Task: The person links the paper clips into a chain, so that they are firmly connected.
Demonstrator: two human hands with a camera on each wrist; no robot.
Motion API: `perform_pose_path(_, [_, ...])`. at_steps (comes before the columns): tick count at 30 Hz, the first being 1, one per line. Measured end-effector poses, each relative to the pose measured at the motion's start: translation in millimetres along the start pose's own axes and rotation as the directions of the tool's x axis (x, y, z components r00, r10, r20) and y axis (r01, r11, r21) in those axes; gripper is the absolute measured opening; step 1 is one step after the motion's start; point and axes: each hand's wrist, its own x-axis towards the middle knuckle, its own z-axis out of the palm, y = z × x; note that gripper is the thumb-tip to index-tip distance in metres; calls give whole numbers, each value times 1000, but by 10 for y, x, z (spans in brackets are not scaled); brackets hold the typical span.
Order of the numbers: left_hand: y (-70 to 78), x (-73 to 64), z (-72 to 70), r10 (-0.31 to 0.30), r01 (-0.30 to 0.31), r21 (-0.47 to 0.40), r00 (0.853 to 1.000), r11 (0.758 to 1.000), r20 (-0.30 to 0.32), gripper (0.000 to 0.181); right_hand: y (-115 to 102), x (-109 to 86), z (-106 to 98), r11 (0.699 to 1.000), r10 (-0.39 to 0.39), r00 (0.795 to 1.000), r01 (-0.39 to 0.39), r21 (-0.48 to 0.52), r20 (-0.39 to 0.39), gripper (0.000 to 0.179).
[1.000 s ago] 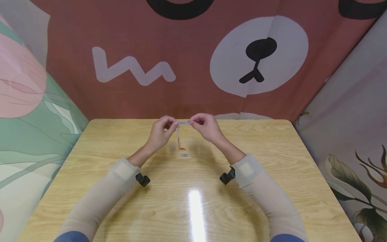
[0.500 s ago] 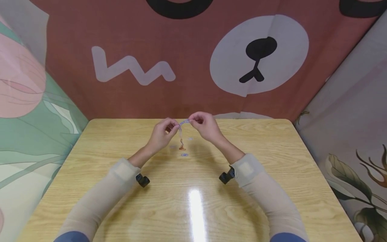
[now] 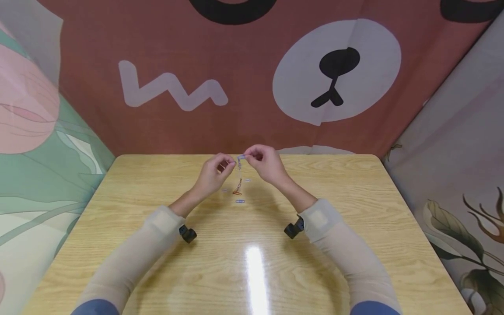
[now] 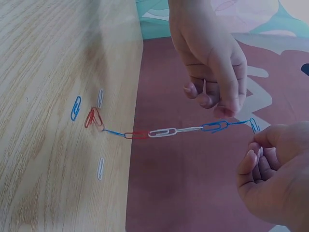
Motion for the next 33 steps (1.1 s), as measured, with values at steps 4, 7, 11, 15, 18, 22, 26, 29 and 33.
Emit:
perform_pose_path(4, [33, 43, 12, 5, -6, -29, 999, 1000, -33, 9, -10, -7, 2, 1000, -11, 1000, 11, -6, -3, 9])
perform_pose_path(7, [66, 81, 22, 5, -8, -53, 998, 999, -59, 9, -20, -8, 7, 1000, -21, 1000, 21, -9, -3, 9])
perform_pose_path(11, [100, 112, 22, 8, -12, -63, 997, 998, -72, 8, -26, -3, 15, 999, -35, 999, 35, -7, -5, 9])
perform_pose_path(15, [114, 118, 15, 9, -13, -60, 997, 998, -70, 8, -32, -2, 24, 999, -41, 999, 41, -3, -7, 8])
perform_pose_path(18, [117, 117, 14, 6, -9, -55, 998, 998, -69, 8, -29, 0, 33, 999, -41, 999, 41, -4, -8, 8])
perform_pose_path(22, [112, 120, 5, 7, -11, -54, 998, 998, -69, 9, -22, 15, 45, 999, -37, 999, 37, -7, -12, 8])
perform_pose_path(26, [95, 114, -13, 0, -4, -56, 998, 998, -71, 9, -12, 23, 48, 1000, -22, 1000, 22, -1, -12, 8])
perform_pose_path(29, [75, 107, -36, -6, 2, -53, 997, 999, -77, 9, 13, 27, 45, 1000, -10, 1000, 10, 9, -7, 11])
perform_pose_path(33, [52, 105, -85, -11, 7, -43, 995, 999, -95, 9, 81, 36, 40, 1000, 3, 1000, -3, 7, -10, 13])
